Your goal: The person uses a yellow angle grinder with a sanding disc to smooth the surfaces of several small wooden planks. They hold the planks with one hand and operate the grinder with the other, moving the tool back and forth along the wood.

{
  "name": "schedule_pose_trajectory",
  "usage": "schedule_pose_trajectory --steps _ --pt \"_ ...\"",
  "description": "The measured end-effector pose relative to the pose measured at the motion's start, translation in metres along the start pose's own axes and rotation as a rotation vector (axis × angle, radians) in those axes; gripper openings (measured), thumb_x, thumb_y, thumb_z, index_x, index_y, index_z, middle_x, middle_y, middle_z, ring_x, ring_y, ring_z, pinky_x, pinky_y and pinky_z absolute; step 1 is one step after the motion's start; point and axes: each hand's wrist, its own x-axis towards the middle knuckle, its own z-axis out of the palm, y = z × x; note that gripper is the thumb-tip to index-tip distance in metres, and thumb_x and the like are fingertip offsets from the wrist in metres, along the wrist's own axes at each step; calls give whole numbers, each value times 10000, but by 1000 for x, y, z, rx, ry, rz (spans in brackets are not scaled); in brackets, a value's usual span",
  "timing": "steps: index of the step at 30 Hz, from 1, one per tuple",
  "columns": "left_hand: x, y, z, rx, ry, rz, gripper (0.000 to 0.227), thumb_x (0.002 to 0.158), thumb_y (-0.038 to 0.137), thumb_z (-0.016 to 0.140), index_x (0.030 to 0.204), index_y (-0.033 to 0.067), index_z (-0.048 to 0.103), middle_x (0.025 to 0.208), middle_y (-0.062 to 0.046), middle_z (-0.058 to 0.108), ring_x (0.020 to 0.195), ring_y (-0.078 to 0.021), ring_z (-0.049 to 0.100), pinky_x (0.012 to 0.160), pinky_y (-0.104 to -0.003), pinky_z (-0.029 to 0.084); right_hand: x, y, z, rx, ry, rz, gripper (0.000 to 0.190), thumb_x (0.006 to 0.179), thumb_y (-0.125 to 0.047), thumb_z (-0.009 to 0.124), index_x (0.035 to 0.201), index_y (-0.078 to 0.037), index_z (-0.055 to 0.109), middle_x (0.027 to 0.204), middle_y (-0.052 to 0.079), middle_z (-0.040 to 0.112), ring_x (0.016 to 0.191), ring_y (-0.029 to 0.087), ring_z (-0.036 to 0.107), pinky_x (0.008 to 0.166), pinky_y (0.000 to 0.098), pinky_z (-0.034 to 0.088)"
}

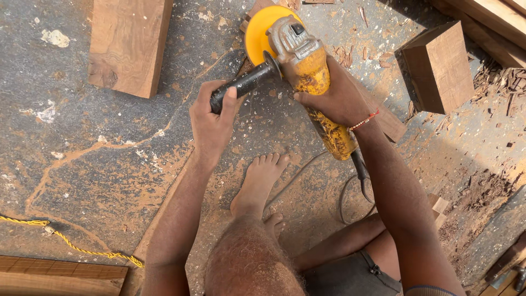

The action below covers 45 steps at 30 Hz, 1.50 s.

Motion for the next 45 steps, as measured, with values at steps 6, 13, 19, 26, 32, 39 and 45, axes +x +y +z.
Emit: schedule_pose_trajectory --steps 6,13,19,26,32,39,45 --pt "-13 3 17 53 -66 2 343 1044 395 627 1169 78 666 719 2 635 593 -58 602 513 -249 460 -26 11 -2 0 59 -14 844 789 -221 872 1460 25 424 1287 154 639 1177 254 653 982 402 546" --pt "15 -10 -1 32 2 -26 358 1076 421 596 1122 70 647 697 16 591 592 -51 582 517 -266 446 14 7 5 -72 29 -17 782 810 -295 860 1412 8 464 1212 137 691 1087 244 697 947 403 567" --pt "7 -1 7 88 -55 -4 357 1070 430 592 1118 83 661 681 21 570 588 -60 580 514 -274 457 -7 10 3 -45 69 16 795 806 -301 870 1396 41 461 1225 169 667 1100 249 688 947 407 565" --pt "20 2 16 58 -75 -62 335 1048 415 598 1107 91 659 670 27 585 560 -50 583 507 -276 451 -5 13 -4 -79 107 114 792 780 -357 859 1366 16 479 1172 153 697 1047 253 713 929 406 567" --pt "48 4 3 45 12 35 344 1082 424 616 1088 83 658 696 22 606 627 -47 612 569 -274 477 27 5 -3 -164 103 81 725 803 -374 867 1319 -7 513 1146 150 717 1028 250 727 918 402 577" --pt "27 9 24 46 -95 40 367 1050 427 594 1160 81 647 727 8 639 624 -63 648 545 -279 498 -10 14 -12 -8 109 93 792 767 -350 859 1372 -7 480 1177 151 707 1035 241 718 906 392 581" --pt "59 -3 10 42 0 36 334 1076 419 595 1103 92 654 717 19 615 643 -51 633 574 -284 496 30 4 -4 -157 123 84 728 802 -378 874 1331 -26 518 1166 149 716 1046 245 726 922 400 577"
